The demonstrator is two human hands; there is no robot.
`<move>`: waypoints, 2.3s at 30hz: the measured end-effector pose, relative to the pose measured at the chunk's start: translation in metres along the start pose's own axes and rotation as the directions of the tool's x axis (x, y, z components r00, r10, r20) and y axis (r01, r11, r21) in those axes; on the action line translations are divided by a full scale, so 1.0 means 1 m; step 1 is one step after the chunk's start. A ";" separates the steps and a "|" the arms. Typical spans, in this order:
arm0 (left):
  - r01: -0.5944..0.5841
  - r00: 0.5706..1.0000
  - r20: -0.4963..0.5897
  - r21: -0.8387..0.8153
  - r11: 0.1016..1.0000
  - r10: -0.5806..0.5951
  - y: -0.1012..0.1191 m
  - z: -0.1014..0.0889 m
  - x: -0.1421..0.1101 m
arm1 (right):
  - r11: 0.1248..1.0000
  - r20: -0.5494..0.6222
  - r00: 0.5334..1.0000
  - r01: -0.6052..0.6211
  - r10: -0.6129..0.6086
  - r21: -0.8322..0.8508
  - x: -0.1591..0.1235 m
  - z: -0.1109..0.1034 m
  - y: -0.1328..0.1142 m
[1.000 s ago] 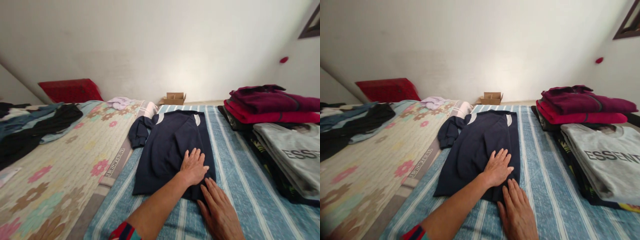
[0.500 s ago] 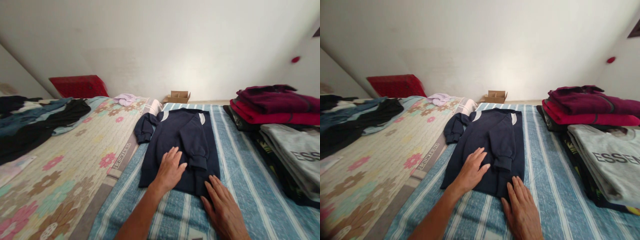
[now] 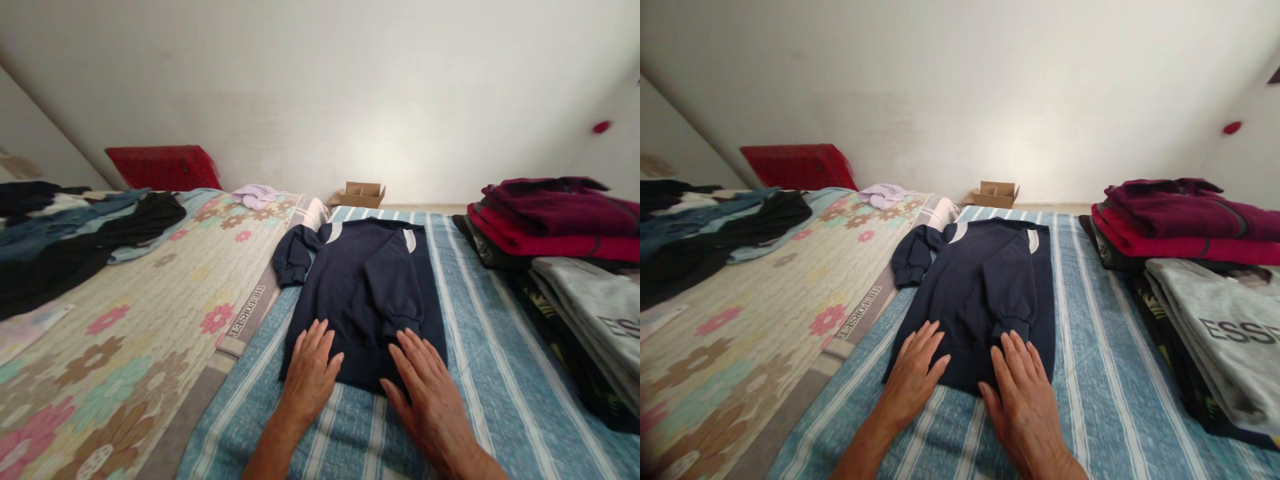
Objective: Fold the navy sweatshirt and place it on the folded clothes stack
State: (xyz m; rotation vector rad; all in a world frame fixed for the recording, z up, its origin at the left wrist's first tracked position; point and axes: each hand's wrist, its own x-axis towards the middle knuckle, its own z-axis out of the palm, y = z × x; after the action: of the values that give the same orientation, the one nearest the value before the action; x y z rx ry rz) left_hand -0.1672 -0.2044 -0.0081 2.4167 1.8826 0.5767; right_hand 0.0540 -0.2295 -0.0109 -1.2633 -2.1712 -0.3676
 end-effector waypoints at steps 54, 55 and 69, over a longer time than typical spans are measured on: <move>0.467 0.594 0.276 -0.883 0.045 -0.756 -0.029 -0.031 0.001 | 0.979 0.166 0.970 0.159 -0.179 0.127 0.053 0.038 -0.020; 0.452 0.581 0.301 -0.892 -0.008 -0.757 -0.027 -0.034 0.002 | 0.980 0.204 0.965 0.134 -0.163 0.148 0.055 0.042 -0.023; 0.461 0.638 0.537 -0.840 -0.285 -0.551 -0.027 -0.046 0.008 | 0.967 0.404 0.899 0.077 -0.172 0.242 0.059 0.054 -0.030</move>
State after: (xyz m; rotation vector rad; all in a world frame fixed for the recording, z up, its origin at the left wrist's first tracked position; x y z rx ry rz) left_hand -0.2045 -0.1989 0.0303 0.4474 1.3106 1.2593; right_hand -0.0128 -0.1764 -0.0149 -1.1586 -2.5799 0.1152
